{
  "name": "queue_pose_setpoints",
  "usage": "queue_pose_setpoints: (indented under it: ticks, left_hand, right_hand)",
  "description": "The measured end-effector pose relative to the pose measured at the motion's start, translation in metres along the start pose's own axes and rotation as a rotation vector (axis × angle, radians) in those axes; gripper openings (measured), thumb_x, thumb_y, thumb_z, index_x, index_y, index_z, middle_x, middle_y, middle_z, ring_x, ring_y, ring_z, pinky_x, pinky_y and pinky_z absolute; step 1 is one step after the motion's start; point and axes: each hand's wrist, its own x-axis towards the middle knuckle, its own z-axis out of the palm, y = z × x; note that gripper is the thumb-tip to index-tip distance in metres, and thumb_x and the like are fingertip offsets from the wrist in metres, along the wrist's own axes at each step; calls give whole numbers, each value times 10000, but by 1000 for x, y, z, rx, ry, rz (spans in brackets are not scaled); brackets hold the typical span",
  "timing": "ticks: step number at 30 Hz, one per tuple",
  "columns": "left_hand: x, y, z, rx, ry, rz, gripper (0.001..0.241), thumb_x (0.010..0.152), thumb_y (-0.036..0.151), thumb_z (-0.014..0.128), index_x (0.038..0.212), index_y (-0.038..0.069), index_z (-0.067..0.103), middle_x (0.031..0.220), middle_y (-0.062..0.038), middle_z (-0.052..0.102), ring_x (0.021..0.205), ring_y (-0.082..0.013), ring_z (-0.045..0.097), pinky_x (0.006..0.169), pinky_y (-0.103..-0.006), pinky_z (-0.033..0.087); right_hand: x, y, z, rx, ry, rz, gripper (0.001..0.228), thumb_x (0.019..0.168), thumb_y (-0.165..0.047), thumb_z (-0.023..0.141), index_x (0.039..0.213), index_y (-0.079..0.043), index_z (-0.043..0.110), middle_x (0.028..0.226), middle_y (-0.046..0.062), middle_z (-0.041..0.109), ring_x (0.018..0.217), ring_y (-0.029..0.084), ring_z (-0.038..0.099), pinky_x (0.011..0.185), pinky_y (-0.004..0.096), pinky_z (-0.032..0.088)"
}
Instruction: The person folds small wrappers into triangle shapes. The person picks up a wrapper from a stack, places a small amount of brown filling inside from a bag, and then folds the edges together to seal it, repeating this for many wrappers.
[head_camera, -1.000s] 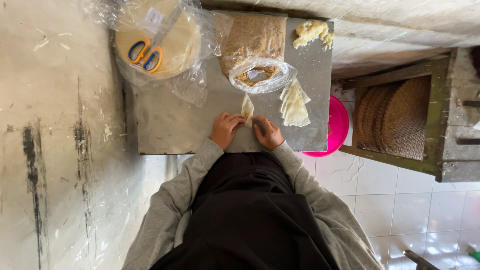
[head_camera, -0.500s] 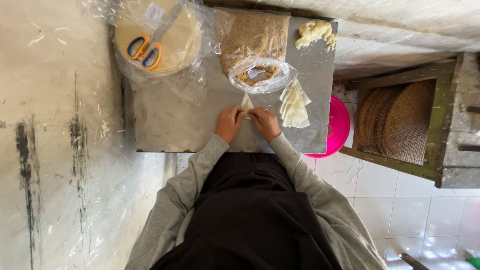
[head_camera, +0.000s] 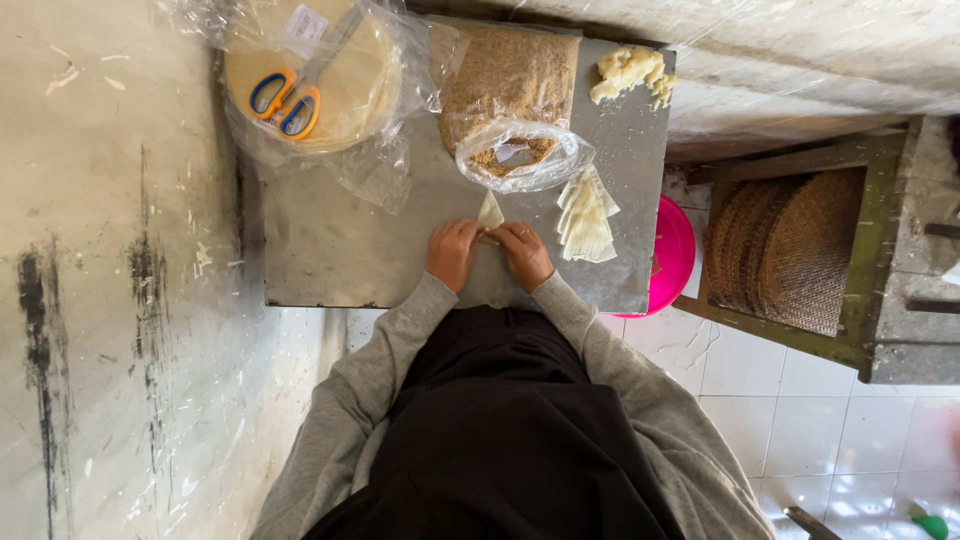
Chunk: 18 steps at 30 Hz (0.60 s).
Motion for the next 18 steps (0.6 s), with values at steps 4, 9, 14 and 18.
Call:
queue_pose_setpoints:
  ticks: [4, 9, 14, 18]
  left_hand:
    - [-4, -8, -13, -15, 32, 159, 203, 875, 116, 708, 1073, 98, 749, 1028, -34, 698, 972, -260, 629, 866, -412, 486]
    - [4, -8, -6, 62, 81, 50, 116, 856, 224, 785, 941, 145, 788, 925, 16, 668, 918, -238, 590, 833, -414, 441]
    - [13, 1, -2, 102, 65, -194, 135, 802, 286, 823, 796, 170, 754, 885, 39, 670, 942, -237, 579, 869, -439, 395]
    - [15, 1, 0, 85, 56, -236, 148, 805, 284, 821, 830, 162, 740, 919, 48, 706, 969, -235, 585, 880, -439, 390]
  right_hand:
    - [-3, -5, 3, 21, 64, -49, 226, 856, -47, 778, 1071, -8, 721, 1030, 132, 677, 930, 313, 656, 808, 404, 554]
    - [-3, 3, 15, 74, 115, 132, 166, 929, -7, 721, 1080, -54, 770, 1035, 93, 698, 966, 260, 678, 843, 366, 568]
    - [10, 7, 16, 121, 83, 471, 135, 828, -120, 862, 925, -58, 790, 886, 111, 645, 799, 238, 646, 696, 335, 521]
    - [10, 3, 16, 277, 101, 594, 189, 838, -123, 840, 956, -42, 717, 899, 89, 647, 771, 230, 661, 701, 332, 538]
